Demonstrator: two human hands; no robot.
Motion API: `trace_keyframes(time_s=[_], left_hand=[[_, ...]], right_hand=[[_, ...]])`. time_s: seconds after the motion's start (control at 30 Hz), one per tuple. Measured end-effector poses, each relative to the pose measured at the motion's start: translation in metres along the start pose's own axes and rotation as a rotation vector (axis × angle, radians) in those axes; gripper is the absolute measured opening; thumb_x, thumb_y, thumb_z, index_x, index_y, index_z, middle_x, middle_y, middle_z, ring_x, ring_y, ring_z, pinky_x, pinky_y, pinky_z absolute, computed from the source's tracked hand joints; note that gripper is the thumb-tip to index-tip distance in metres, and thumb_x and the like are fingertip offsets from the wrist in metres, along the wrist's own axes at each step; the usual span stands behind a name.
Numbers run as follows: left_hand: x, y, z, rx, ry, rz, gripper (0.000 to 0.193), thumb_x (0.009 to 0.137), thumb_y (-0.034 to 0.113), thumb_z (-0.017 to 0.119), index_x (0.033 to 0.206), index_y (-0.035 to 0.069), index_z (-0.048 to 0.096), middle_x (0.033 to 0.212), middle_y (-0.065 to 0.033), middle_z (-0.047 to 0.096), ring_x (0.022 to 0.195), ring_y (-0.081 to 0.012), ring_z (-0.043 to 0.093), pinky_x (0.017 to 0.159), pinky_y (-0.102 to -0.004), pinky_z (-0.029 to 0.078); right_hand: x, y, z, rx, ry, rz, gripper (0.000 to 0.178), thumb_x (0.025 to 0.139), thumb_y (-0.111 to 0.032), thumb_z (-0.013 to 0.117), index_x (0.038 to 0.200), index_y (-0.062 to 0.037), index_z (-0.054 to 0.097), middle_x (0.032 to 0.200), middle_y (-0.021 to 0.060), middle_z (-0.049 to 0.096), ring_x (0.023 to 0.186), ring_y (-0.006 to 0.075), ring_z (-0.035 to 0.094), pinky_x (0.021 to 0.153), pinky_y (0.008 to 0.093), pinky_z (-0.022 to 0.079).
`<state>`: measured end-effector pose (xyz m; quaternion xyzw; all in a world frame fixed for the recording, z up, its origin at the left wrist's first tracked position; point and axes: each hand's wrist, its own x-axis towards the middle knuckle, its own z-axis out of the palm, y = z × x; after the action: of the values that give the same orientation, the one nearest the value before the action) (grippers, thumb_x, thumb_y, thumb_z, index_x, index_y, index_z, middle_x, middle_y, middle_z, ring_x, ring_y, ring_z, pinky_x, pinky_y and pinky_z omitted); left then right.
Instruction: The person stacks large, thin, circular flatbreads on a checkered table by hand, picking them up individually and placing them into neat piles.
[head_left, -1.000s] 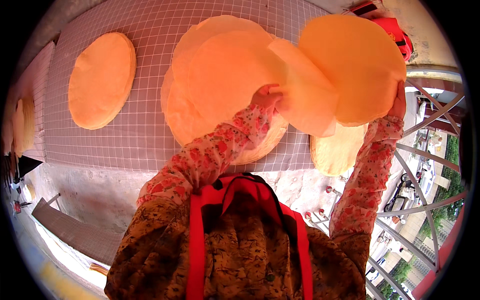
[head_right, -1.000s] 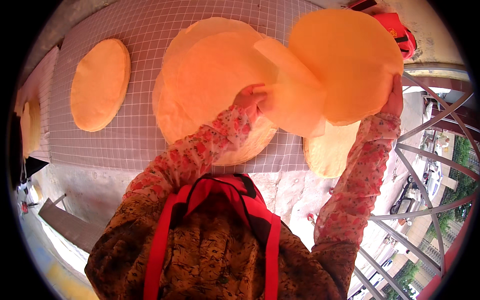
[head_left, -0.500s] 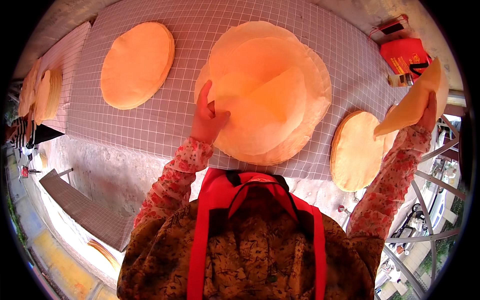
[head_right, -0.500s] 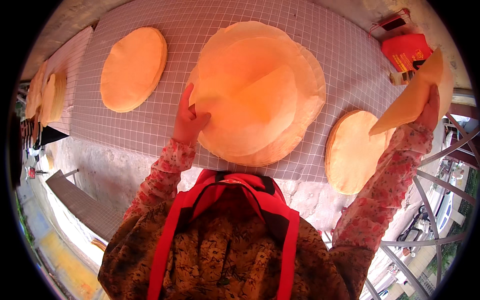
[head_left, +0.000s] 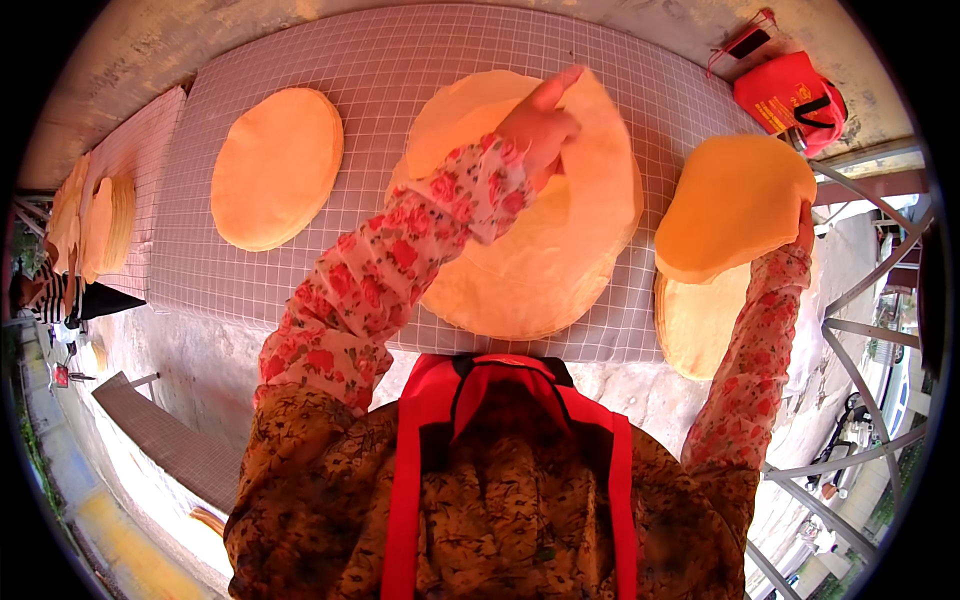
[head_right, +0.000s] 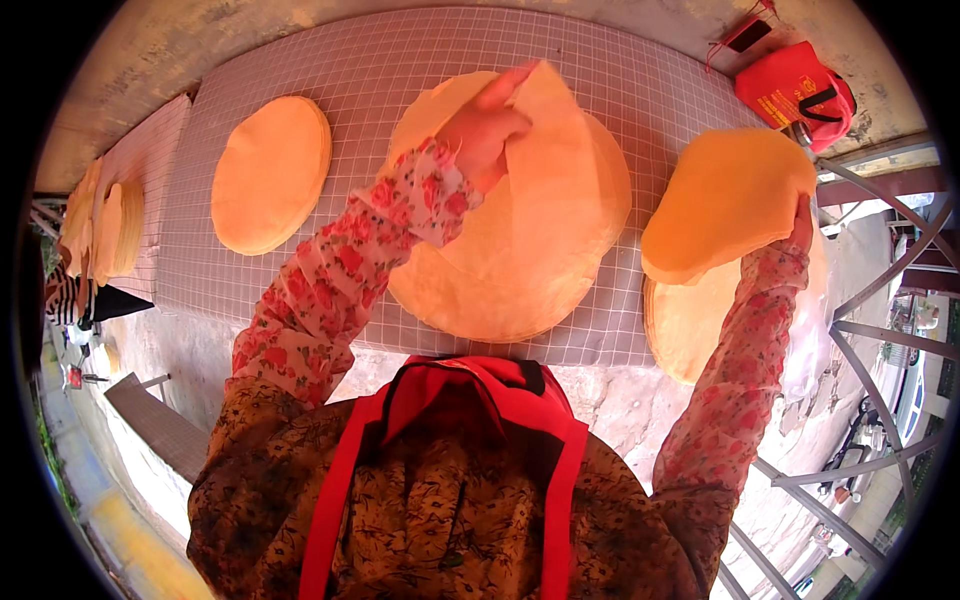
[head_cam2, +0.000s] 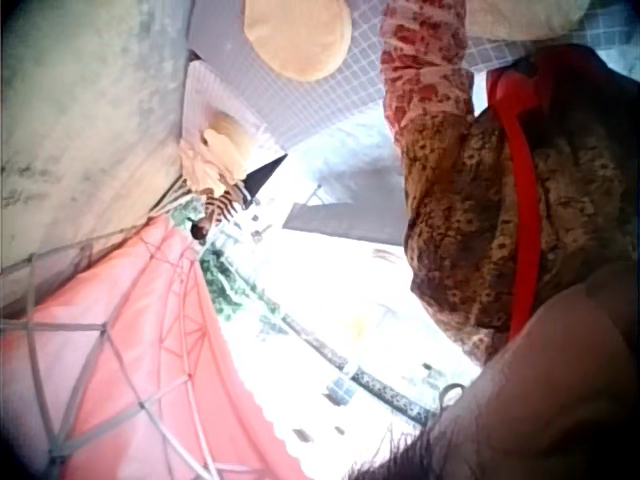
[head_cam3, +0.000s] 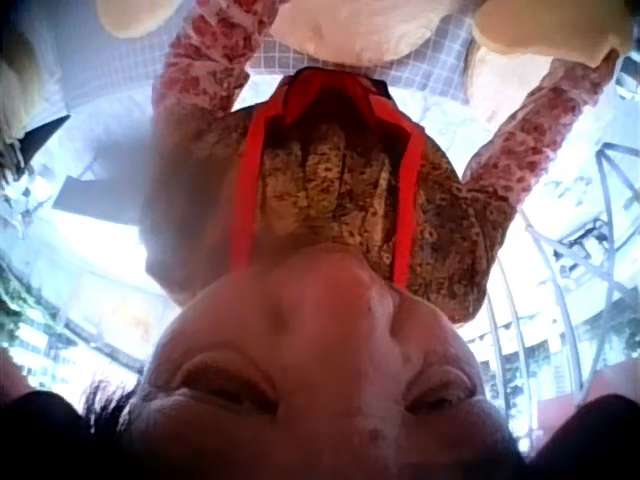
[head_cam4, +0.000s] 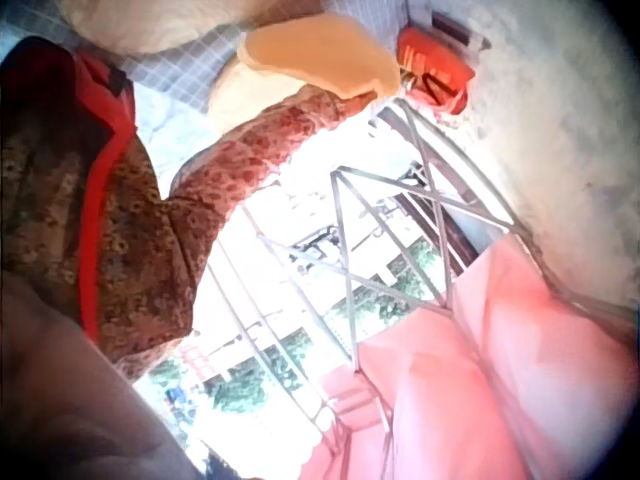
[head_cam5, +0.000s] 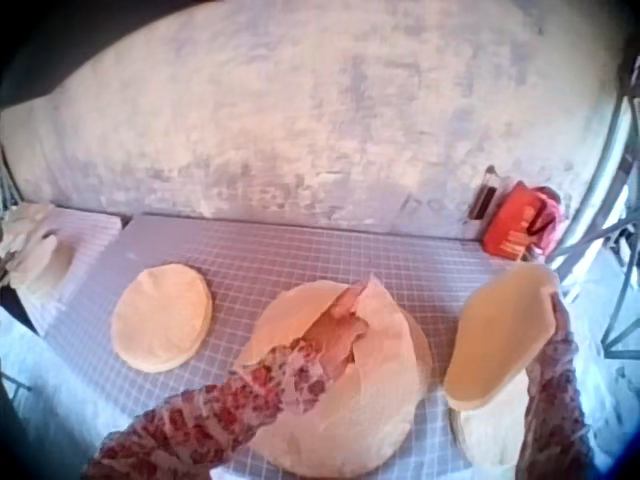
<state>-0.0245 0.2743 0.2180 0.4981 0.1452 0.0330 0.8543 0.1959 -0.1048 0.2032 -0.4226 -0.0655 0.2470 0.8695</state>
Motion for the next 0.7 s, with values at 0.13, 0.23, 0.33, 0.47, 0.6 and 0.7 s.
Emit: trace_keyframes(time_s=[0.13, 0.23, 0.33, 0.47, 0.6, 0.7], left_hand=[[-0.006, 0.061, 0.011, -0.11, -0.017, 0.354, 0.061, 0.079, -0.003, 0.037, 0.138, 0.01, 0.029, 0.116, -0.0074, 0.053, 0.094, -0.0181, 0.057, 0.077, -0.0318, 0.051], [-0.007, 0.07, -0.008, -0.271, -0.044, 0.63, 0.059, 0.079, -0.003, 0.036, 0.137, 0.009, 0.03, 0.117, -0.0076, 0.053, 0.099, -0.0185, 0.057, 0.075, -0.0316, 0.052], [-0.017, 0.001, -0.031, -0.369, 0.228, 0.443, 0.057, 0.078, -0.005, 0.034, 0.133, 0.009, 0.034, 0.115, -0.0074, 0.055, 0.1, -0.018, 0.058, 0.064, -0.0253, 0.052], [-0.04, -0.14, -0.1, -0.227, 0.569, 0.088, 0.052, 0.078, -0.006, 0.036, 0.128, 0.008, 0.039, 0.104, -0.0062, 0.057, 0.073, -0.0151, 0.056, 0.054, -0.0256, 0.048], [-0.052, -0.21, -0.128, -0.371, 0.78, -0.169, 0.033, 0.085, 0.003, 0.042, 0.118, 0.005, 0.042, 0.097, -0.0097, 0.059, 0.065, -0.0168, 0.058, 0.054, -0.0334, 0.051], [-0.065, -0.185, -0.114, -0.507, 0.709, -0.256, 0.023, 0.089, 0.013, 0.046, 0.11, 0.003, 0.046, 0.095, -0.0123, 0.06, 0.079, -0.0219, 0.063, 0.064, -0.0389, 0.055]], right_hand=[[0.01, -0.017, 0.049, -0.1, 0.321, -0.016, 0.05, 0.093, -0.043, 0.033, 0.125, -0.006, 0.047, 0.124, 0.0116, 0.052, 0.112, 0.0301, 0.05, 0.095, 0.0425, 0.039], [-0.01, -0.025, 0.072, -0.156, 0.151, -0.051, 0.052, 0.093, -0.045, 0.033, 0.125, -0.0065, 0.046, 0.124, 0.011, 0.051, 0.113, 0.029, 0.05, 0.095, 0.0412, 0.039], [-0.001, -0.023, 0.064, -0.244, 0.476, -0.059, 0.054, 0.094, -0.047, 0.032, 0.126, -0.0064, 0.045, 0.125, 0.0107, 0.051, 0.113, 0.0283, 0.049, 0.096, 0.0407, 0.039], [0.043, -0.032, -0.018, -0.284, 0.448, -0.038, 0.051, 0.094, -0.044, 0.033, 0.126, -0.0064, 0.045, 0.125, 0.011, 0.051, 0.113, 0.028, 0.049, 0.095, 0.0401, 0.04], [0.108, -0.06, -0.039, -0.477, 0.384, -0.104, 0.045, 0.095, -0.038, 0.036, 0.125, -0.0061, 0.046, 0.123, 0.0112, 0.052, 0.111, 0.0278, 0.051, 0.092, 0.0391, 0.043], [0.122, -0.045, 0.045, -0.722, 0.296, -0.258, 0.035, 0.094, -0.027, 0.043, 0.119, -0.0043, 0.051, 0.114, 0.0091, 0.057, 0.102, 0.0245, 0.056, 0.085, 0.0353, 0.046]])
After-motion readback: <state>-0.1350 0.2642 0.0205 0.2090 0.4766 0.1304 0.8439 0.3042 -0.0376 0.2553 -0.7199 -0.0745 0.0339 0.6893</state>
